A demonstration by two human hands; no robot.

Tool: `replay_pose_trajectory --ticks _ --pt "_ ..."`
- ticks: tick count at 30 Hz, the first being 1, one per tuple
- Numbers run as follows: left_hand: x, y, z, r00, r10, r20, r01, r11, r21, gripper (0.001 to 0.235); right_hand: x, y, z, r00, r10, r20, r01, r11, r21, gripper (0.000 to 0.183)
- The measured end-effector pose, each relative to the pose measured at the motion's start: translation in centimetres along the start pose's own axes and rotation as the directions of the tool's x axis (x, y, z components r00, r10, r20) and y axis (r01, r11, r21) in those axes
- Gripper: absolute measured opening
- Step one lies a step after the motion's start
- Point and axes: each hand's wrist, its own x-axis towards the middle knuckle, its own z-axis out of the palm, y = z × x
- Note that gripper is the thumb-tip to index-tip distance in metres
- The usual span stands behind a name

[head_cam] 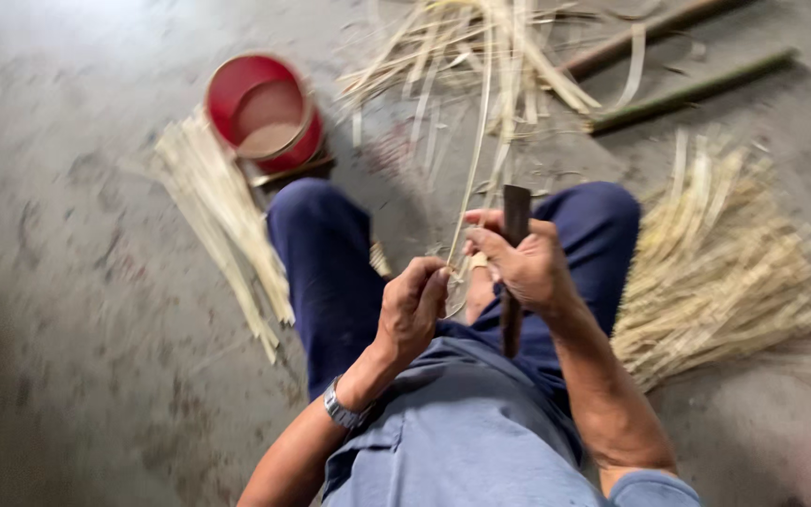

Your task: The person sits on a low stool and uses a knife to split and shave bamboo strips into thin strands. They repeatedly pick up strips, split them lengthwise, and shave them down, placing finished pieces aside.

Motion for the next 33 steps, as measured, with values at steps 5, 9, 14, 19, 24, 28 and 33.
replay_pose_trajectory --ticks 5,9,14,19,24,28,33 --pt "2.9 2.4 2.7 0.927 0.317 0.2 -0.362 0.894 0.262 0.01 -1.4 -0.3 -2.7 0.987 0.017 -0.163 -0.019 1.0 -0.014 0.015" --pt "5.3 2.9 4.6 0.892 0.22 0.394 -0.34 0.902 0.265 0.026 -2.6 -0.3 -7.4 0.946 0.008 -0.325 0.004 0.999 0.038 0.013" --pt "8.6 0.2 4.2 0.903 0.036 0.427 -0.218 0.897 0.385 0.035 -4.0 1.1 -20.9 0.814 -0.083 -0.575 -0.005 0.989 -0.15 0.007" --pt "10.1 -6.5 1.2 0.935 -0.186 0.302 0.011 0.867 0.499 0.03 -3.2 8.9 -31.7 0.694 0.074 -0.716 -0.184 0.98 -0.077 0.011" --pt "10.3 -14.3 -1.2 0.896 -0.392 0.207 0.198 0.771 0.605 0.034 -3.1 17.7 -32.7 0.427 0.426 -0.798 -0.513 0.84 0.174 0.014" --pt "10.7 -20.1 -2.8 0.826 -0.542 0.155 0.292 0.647 0.705 0.04 -3.8 20.1 -28.0 0.215 0.622 -0.753 -0.868 0.475 0.144 0.049" --pt "11.8 -25.5 -3.5 0.788 -0.61 0.088 0.347 0.558 0.754 0.041 -3.9 18.1 -21.2 0.346 0.847 -0.405 -0.748 0.509 0.426 0.043"
